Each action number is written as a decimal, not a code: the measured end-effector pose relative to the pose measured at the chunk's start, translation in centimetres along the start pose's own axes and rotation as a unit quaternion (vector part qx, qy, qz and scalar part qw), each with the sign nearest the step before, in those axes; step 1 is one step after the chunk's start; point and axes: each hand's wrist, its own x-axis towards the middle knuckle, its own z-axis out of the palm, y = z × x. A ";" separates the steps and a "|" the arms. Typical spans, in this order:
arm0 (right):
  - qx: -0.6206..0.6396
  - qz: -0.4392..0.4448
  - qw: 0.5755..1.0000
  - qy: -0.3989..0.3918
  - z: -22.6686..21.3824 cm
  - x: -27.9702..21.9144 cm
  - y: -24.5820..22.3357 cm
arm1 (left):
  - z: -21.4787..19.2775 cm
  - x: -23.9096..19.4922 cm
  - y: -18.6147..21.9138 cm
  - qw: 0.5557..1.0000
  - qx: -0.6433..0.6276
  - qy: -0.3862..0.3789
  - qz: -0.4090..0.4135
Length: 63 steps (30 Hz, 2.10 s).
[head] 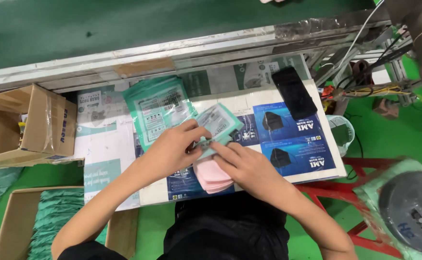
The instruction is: Packaging pink face masks into plastic packets in an industrial setting.
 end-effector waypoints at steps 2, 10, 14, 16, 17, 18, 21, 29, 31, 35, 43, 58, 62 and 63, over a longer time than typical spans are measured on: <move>-0.040 -0.002 0.999 0.006 1.3 -0.7 0.5 | -0.8 -0.2 0.5 1.000 0.014 -0.009 -0.001; -0.021 0.029 0.998 0.059 1.1 -1.9 -1.8 | 1.2 -0.4 0.9 0.993 0.094 0.013 0.064; -0.044 0.057 0.996 0.053 1.9 -3.7 -1.0 | 0.6 0.3 1.3 0.998 0.026 0.031 0.038; -0.019 0.063 0.995 0.075 1.8 -4.9 -1.2 | -1.2 0.4 0.8 0.998 -0.001 0.058 0.039; 0.009 0.070 0.993 0.094 1.8 -5.5 -1.3 | -2.1 0.4 0.5 0.995 -0.031 0.085 0.038; 0.008 0.067 0.993 0.096 1.4 -6.0 -1.5 | -1.4 -0.1 0.8 0.995 -0.028 0.087 0.038; 0.066 0.072 0.980 0.171 0.7 -6.9 -1.7 | 0.8 -1.2 1.7 0.974 0.076 0.193 0.094; 0.498 0.304 0.658 0.476 7.3 -7.9 0.4 | 5.7 -2.6 4.8 0.943 0.044 0.315 0.097; 0.495 0.317 0.654 0.477 7.4 -8.0 -0.2 | 6.4 -2.5 5.0 0.945 0.050 0.311 0.090; 0.543 0.377 0.650 0.376 7.2 -8.1 0.2 | 10.4 -2.1 4.3 0.956 0.061 0.278 0.071; 0.612 0.343 0.576 0.418 10.1 -6.8 -1.5 | 12.3 -2.8 4.2 0.942 0.118 0.304 0.082; 0.684 0.337 0.574 0.299 13.2 -9.6 1.1 | 11.3 -5.2 6.0 0.928 0.122 0.318 0.150; 0.730 0.350 0.461 0.362 16.2 -10.1 2.3 | 13.7 -6.2 7.1 0.943 0.130 0.210 0.224; 0.730 0.352 0.461 0.361 16.5 -10.1 2.1 | 13.7 -5.9 6.8 0.943 0.129 0.210 0.223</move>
